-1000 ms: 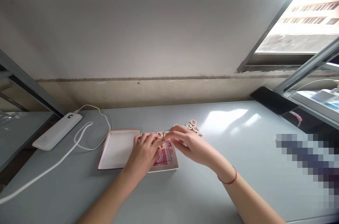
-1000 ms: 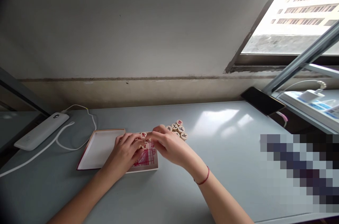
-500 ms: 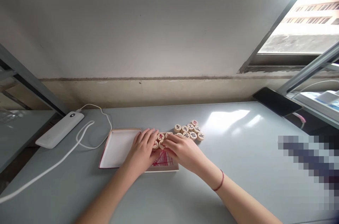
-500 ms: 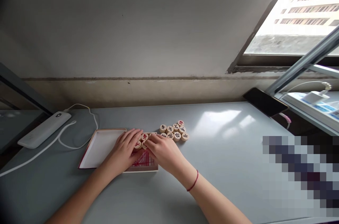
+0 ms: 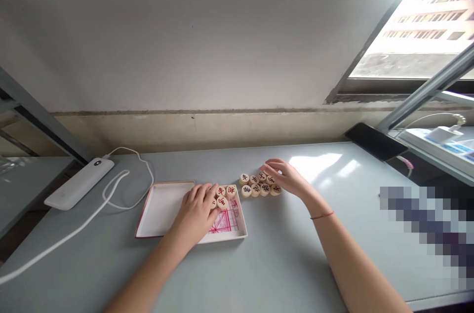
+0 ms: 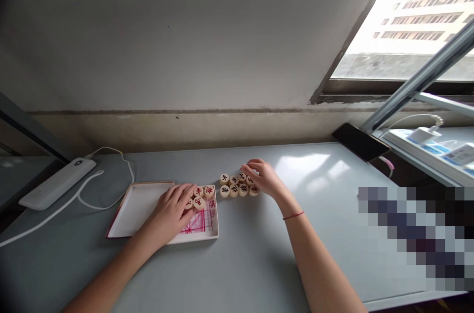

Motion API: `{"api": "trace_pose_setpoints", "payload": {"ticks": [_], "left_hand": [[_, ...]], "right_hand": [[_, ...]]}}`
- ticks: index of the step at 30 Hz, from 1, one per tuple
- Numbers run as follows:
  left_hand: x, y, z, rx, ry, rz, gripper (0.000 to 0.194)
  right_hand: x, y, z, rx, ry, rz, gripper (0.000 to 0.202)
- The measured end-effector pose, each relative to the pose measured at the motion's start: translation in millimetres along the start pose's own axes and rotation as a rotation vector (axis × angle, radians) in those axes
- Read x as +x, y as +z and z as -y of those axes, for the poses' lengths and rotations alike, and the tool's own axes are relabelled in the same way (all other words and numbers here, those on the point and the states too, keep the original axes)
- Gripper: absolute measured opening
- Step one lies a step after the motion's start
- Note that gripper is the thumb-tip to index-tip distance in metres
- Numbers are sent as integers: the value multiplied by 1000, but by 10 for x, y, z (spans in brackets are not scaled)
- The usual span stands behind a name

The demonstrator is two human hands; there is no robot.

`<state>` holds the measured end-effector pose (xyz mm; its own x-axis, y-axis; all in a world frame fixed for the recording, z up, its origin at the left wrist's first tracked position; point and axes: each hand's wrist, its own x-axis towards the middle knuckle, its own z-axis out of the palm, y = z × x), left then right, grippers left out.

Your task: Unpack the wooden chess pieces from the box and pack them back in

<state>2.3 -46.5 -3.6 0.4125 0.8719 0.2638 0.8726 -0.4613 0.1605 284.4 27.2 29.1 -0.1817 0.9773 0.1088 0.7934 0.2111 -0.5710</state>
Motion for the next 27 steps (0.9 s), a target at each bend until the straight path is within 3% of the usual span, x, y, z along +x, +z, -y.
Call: {"api": "trace_pose_setpoints", "payload": {"ticks": [2, 5, 12, 17, 21, 23, 27], "left_hand": [[-3, -8, -5, 3, -10, 11, 47], [-5, -21, -11, 6, -15, 21, 48], [-7, -20, -8, 5, -18, 40, 48], [-5, -30, -20, 18, -16, -42, 50], [47, -130, -85, -25, 52, -168, 48], [73, -179, -130, -83, 92, -217, 45], [87, -206, -212, -176, 120, -284, 47]], "right_hand": [[7, -20, -34, 89, 57, 72, 47], [-5, -18, -41, 81, 138, 66, 49], [-26, 4, -168, -30, 124, 71, 32], [-32, -18, -226, 80, 174, -76, 21], [-71, -3, 6, 364, 161, -204, 23], [-125, 43, 230, 548, 68, -117, 29], [-292, 194, 670, 784, -19, 189, 36]]}}
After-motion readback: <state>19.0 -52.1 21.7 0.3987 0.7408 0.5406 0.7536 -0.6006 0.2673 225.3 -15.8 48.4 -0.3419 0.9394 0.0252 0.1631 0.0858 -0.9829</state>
